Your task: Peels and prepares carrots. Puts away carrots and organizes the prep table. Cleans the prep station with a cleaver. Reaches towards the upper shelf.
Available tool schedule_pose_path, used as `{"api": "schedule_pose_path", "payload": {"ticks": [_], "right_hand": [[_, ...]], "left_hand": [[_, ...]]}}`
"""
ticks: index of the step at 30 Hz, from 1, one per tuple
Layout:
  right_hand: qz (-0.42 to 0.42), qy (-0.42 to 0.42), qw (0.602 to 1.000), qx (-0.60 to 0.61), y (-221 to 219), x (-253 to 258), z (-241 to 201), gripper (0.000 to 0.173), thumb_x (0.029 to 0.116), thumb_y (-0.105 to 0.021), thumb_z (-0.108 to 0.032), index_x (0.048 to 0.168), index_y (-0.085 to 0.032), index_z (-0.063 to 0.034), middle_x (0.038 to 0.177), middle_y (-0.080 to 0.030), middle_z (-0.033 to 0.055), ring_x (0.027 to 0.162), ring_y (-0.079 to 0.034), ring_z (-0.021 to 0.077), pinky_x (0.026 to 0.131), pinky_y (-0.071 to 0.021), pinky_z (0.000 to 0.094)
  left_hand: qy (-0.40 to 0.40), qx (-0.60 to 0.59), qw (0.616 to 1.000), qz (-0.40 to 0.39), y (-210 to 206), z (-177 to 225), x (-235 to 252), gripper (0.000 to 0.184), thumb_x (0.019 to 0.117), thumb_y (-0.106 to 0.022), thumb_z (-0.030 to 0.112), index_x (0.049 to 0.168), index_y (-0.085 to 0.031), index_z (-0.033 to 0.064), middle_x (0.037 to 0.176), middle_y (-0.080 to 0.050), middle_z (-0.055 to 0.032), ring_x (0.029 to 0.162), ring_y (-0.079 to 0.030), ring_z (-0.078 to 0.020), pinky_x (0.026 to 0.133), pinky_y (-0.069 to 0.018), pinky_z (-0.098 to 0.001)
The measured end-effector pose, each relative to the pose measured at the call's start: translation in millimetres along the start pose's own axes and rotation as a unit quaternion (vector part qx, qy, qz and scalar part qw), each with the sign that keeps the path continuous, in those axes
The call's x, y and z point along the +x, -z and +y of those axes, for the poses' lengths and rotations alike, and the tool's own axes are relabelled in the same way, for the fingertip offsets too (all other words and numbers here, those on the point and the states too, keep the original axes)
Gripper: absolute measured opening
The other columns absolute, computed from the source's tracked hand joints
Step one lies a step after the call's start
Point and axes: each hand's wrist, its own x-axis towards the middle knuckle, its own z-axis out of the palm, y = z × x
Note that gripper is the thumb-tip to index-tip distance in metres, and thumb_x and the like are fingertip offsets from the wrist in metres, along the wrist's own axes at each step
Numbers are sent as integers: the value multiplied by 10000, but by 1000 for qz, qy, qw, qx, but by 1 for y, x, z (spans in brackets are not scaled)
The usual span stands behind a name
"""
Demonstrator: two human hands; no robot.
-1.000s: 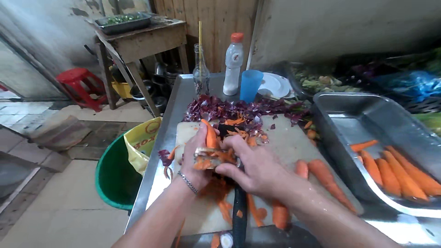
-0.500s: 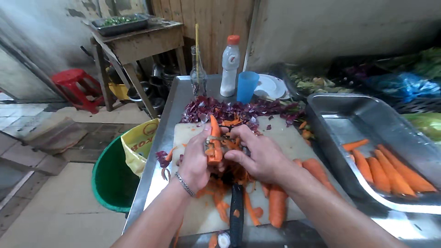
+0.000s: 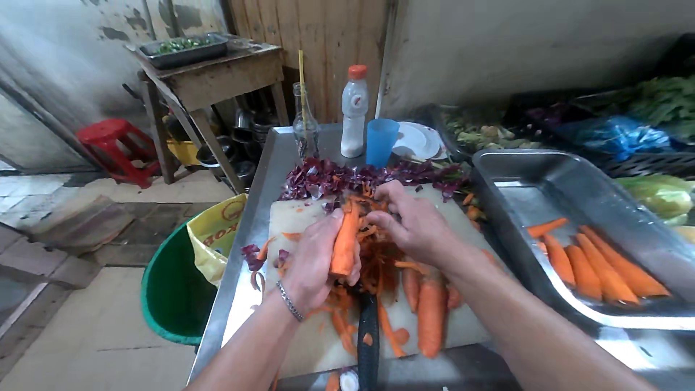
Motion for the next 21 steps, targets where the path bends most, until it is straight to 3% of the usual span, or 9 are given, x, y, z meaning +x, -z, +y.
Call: {"api": "schedule_pose_path", "payload": {"ticks": [1,2,4,8,11,13,17,19,21], "right_hand": [[-2,-22,1000,10,3,1,2,499,1049,-458,-545,1233,-568,-94,611,-514,-8,505,-546,193,473,-487,436],[-9,-53,998,19,8,2,2,473,1061,-450,-521,1238,-559,-96,621,-529,5,518,-558,202,489,-495,446],[-15,-114,991,63,18,0,-3,408,1095,-439,-436,1256,-550,-78,642,-554,43,526,-566,209,505,-504,438],[-2,-129,986,108,16,1,3,385,1081,-428,-451,1213,-566,-116,631,-528,-10,526,-551,142,508,-508,371],[2,-93,993,78,3,-7,-21,415,1056,-504,-464,1248,-567,-101,646,-584,1,529,-586,166,497,-527,412],[10,-79,994,68,-7,-10,-34,479,1031,-505,-541,1259,-559,-123,632,-573,-37,526,-582,142,490,-519,399],[17,-85,993,83,-13,-13,-49,754,865,-579,-762,1295,-533,-144,655,-576,-60,529,-580,117,473,-513,372],[10,-71,994,81,-11,-12,-48,707,898,-604,-690,1326,-530,-133,683,-596,-38,563,-604,140,501,-524,394],[18,-91,991,94,-4,-8,-37,568,964,-618,-545,1336,-533,-124,738,-654,15,614,-650,193,541,-552,452]], "left_hand": [[-1,0,1000,-20,1,-2,-1,539,1110,-232,469,1078,-600,76,640,-553,-63,489,-545,-131,481,-511,-266],[-2,-1,999,-42,2,-3,-1,540,1104,-244,471,1266,-600,98,656,-553,-57,499,-549,-128,491,-519,-265],[-3,4,998,-64,4,-3,0,547,1100,-227,470,1421,-535,153,677,-544,-43,511,-545,-119,493,-516,-257],[18,3,1000,13,8,2,3,596,1098,-216,544,1346,-588,149,747,-573,-43,532,-555,-122,500,-537,-276],[35,-5,998,45,8,1,5,548,1105,-263,519,1111,-599,86,781,-598,-73,559,-581,-150,518,-552,-298],[29,6,998,63,3,0,4,508,1120,-272,450,1069,-614,77,782,-617,-83,579,-594,-155,526,-546,-291],[3,52,993,110,-6,-5,0,363,1112,-383,410,1275,-634,203,935,-700,-49,760,-681,-144,652,-588,-311],[-1,38,993,111,-10,-5,-1,329,1116,-379,365,1236,-627,185,904,-697,-63,728,-678,-152,625,-586,-315],[-13,18,998,50,-7,-3,-2,390,1123,-330,386,1346,-581,186,837,-640,-72,612,-620,-137,547,-567,-283]]}}
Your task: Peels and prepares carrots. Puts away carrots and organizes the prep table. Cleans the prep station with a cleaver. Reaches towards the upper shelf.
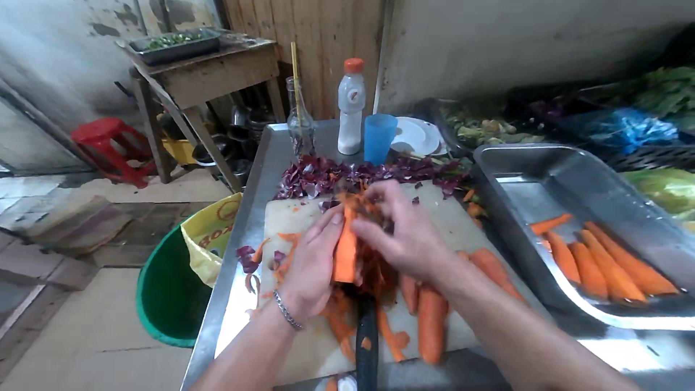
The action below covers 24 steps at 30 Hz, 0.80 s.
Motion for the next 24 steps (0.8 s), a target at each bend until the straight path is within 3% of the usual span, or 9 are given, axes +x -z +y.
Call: {"api": "schedule_pose_path", "payload": {"ticks": [3,5,7,12,14,17,18,21,24], "right_hand": [[39,-61,997,20,16,7,14,515,985,-595,-506,1334,-514,-135,726,-612,18,583,-602,178,528,-525,425],[36,-51,998,24,17,6,12,541,1010,-481,-583,1314,-505,-136,673,-548,-22,528,-548,133,475,-492,367],[-1,-13,1000,-3,12,0,2,550,1053,-377,-570,1322,-508,-108,663,-541,-11,525,-555,166,467,-498,415],[-35,83,988,-127,4,-6,-5,525,1061,-362,-580,1275,-538,-134,595,-525,-45,489,-563,169,446,-475,416],[-28,83,987,-132,9,-1,6,542,1058,-385,-574,1284,-552,-111,608,-542,-18,497,-574,196,447,-481,433],[-19,39,994,-103,18,9,24,526,1063,-416,-544,1271,-549,-80,654,-582,27,549,-606,236,502,-514,481],[-23,6,996,-81,21,12,28,523,1069,-406,-533,1297,-539,-81,700,-610,42,595,-629,243,548,-537,500],[-24,-72,997,-32,30,13,23,454,1093,-384,-480,1308,-524,-106,707,-555,30,593,-576,195,557,-507,435],[-23,-58,998,-6,21,8,15,446,1090,-389,-467,1298,-530,-99,668,-530,14,535,-543,164,498,-489,387]], "left_hand": [[-5,-21,998,-66,6,1,2,447,1120,-292,405,1448,-503,187,777,-587,-82,554,-583,-149,521,-556,-286],[-2,-14,999,-52,5,1,3,439,1118,-311,408,1416,-539,182,807,-603,-89,575,-594,-157,536,-559,-292],[6,2,1000,-21,4,1,2,422,1118,-340,409,1397,-577,199,876,-639,-92,626,-617,-162,557,-562,-293],[-1,3,1000,20,2,1,0,332,1097,-359,263,1069,-640,88,764,-629,-101,564,-587,-154,509,-529,-282],[-8,16,1000,-15,3,2,-1,352,1104,-317,281,1122,-610,88,785,-607,-95,558,-576,-148,509,-534,-275],[-1,46,998,-53,5,5,0,428,1119,-314,351,1452,-531,192,836,-612,-97,572,-572,-145,512,-520,-267],[1,47,997,-62,6,5,0,443,1118,-316,355,1493,-506,215,837,-615,-101,571,-573,-147,511,-521,-267],[17,25,998,-58,7,5,3,454,1106,-347,428,1415,-542,157,824,-602,-90,563,-575,-138,516,-537,-263],[55,-38,998,19,7,7,6,478,1099,-356,498,1282,-578,117,815,-589,-51,531,-555,-110,478,-522,-243]]}}
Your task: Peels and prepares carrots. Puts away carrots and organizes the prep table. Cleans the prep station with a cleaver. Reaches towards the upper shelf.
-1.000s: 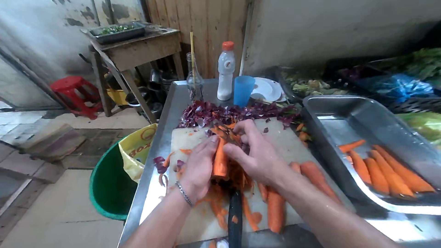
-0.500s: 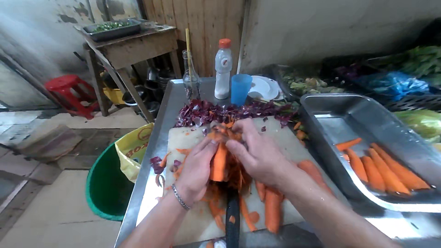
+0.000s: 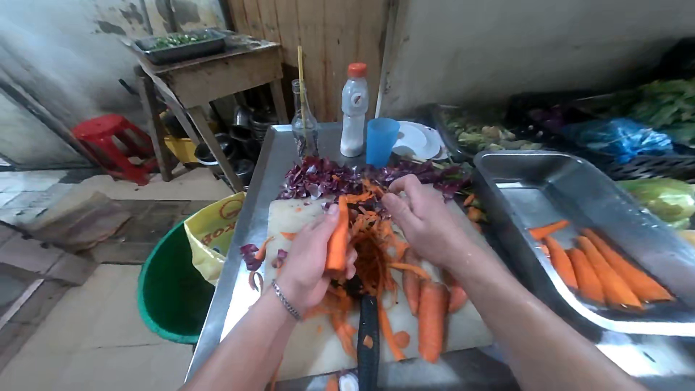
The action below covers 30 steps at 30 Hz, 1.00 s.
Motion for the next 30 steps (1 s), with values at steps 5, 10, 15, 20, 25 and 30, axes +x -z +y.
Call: {"api": "schedule_pose_path", "payload": {"ticks": [5,10,15,20,25,30], "right_hand": [[-56,92,993,-44,-30,-20,-26,495,1046,-422,-574,1265,-552,-150,627,-555,-34,508,-573,156,458,-511,414],[-26,217,968,-121,-47,-33,-39,547,1033,-383,-633,1189,-579,-147,570,-505,-71,463,-547,120,409,-464,352],[6,253,957,-140,-45,-28,-29,544,1042,-385,-598,1199,-588,-119,557,-504,-61,435,-532,131,392,-448,343],[17,252,958,-138,-43,-23,-21,564,1045,-367,-609,1206,-606,-124,567,-529,-55,446,-550,141,391,-454,358],[4,204,968,-145,-36,-16,-14,592,1043,-372,-617,1235,-589,-100,581,-546,-12,485,-591,209,431,-489,434],[10,207,966,-153,-36,-14,-13,595,1041,-362,-629,1204,-593,-105,565,-528,-23,479,-582,196,431,-480,419]], "left_hand": [[-49,-60,994,77,5,-4,4,482,1075,-366,552,1128,-659,172,752,-631,-8,558,-577,-83,492,-500,-236],[-108,-42,989,90,12,-14,4,443,1083,-353,528,1205,-638,211,717,-582,42,548,-555,-33,499,-491,-208],[-78,-110,988,74,5,-7,4,423,1106,-330,449,1204,-630,166,717,-619,14,568,-605,-54,509,-526,-208],[-83,-57,994,46,7,-6,0,447,1083,-365,511,1257,-653,217,771,-651,3,602,-620,-61,528,-531,-221],[-57,-39,996,48,2,-2,-2,482,1080,-337,545,1235,-673,236,821,-658,-23,564,-576,-85,481,-484,-224],[-41,-61,996,50,2,0,-1,497,1084,-329,535,1213,-673,200,741,-621,-35,505,-546,-93,436,-468,-224]]}}
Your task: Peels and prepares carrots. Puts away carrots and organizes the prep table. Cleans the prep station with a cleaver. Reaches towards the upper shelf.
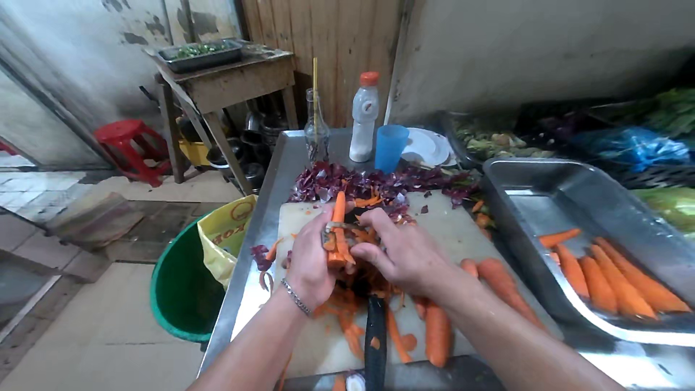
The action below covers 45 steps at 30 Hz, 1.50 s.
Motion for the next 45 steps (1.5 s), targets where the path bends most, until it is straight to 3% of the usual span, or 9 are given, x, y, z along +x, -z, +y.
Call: {"api": "schedule_pose_path", "payload": {"ticks": [5,10,13,15,17,25,31,38,45], "right_hand": [[-6,0,1000,-8,-1,3,8,575,1041,-389,-610,1200,-590,-95,578,-546,-5,483,-595,215,434,-492,435],[-12,-111,994,15,9,9,29,516,1069,-423,-530,1274,-563,-77,646,-594,62,554,-626,282,503,-519,508],[17,-180,981,68,13,9,43,501,1077,-404,-529,1258,-549,-85,628,-542,49,521,-567,253,487,-490,483],[21,-202,974,102,16,11,41,506,1069,-377,-552,1225,-561,-106,625,-518,16,517,-544,208,486,-479,447],[15,-199,973,118,15,11,31,504,1069,-370,-555,1220,-560,-114,640,-518,3,528,-543,186,486,-476,423],[-23,-104,994,39,11,7,16,511,1057,-417,-571,1222,-578,-115,611,-543,2,519,-580,209,482,-494,438],[-37,-262,958,114,33,12,42,487,1085,-391,-528,1251,-555,-100,734,-579,72,644,-603,255,597,-508,503],[-68,-148,980,111,21,3,14,497,1061,-397,-564,1243,-570,-134,644,-544,-11,536,-566,171,503,-510,428],[-62,6,995,76,5,-6,-14,546,1015,-428,-642,1181,-610,-155,612,-555,-61,521,-594,124,457,-506,373]], "left_hand": [[11,-3,1000,-4,-1,-1,1,518,1093,-294,527,1215,-656,178,735,-605,-42,475,-513,-91,416,-446,-218],[9,31,997,-63,-2,-3,-2,543,1113,-227,493,1047,-589,92,701,-568,-56,496,-544,-122,450,-498,-251],[5,38,996,-86,-1,-3,-2,519,1122,-230,435,1303,-580,96,722,-558,-54,510,-555,-127,466,-520,-259],[-4,41,996,-74,-1,-3,0,500,1123,-250,439,1257,-576,85,740,-588,-69,518,-577,-136,478,-537,-267],[-14,45,998,-51,1,-2,0,488,1121,-285,450,1125,-598,75,773,-623,-84,538,-602,-146,489,-552,-273],[-50,107,992,-54,-1,-6,-2,417,1122,-293,351,1124,-615,87,726,-611,-87,501,-576,-138,461,-528,-263],[-51,101,988,-104,-1,-5,-2,490,1116,-309,430,1389,-557,107,761,-611,-89,517,-582,-133,470,-539,-260],[-37,60,998,-11,4,-1,4,471,1071,-411,547,1189,-636,151,832,-623,-41,606,-592,-112,538,-538,-260],[-25,-17,1000,-7,10,-4,7,465,1080,-369,543,1255,-631,201,773,-617,13,581,-589,-50,510,-516,-204]]}}
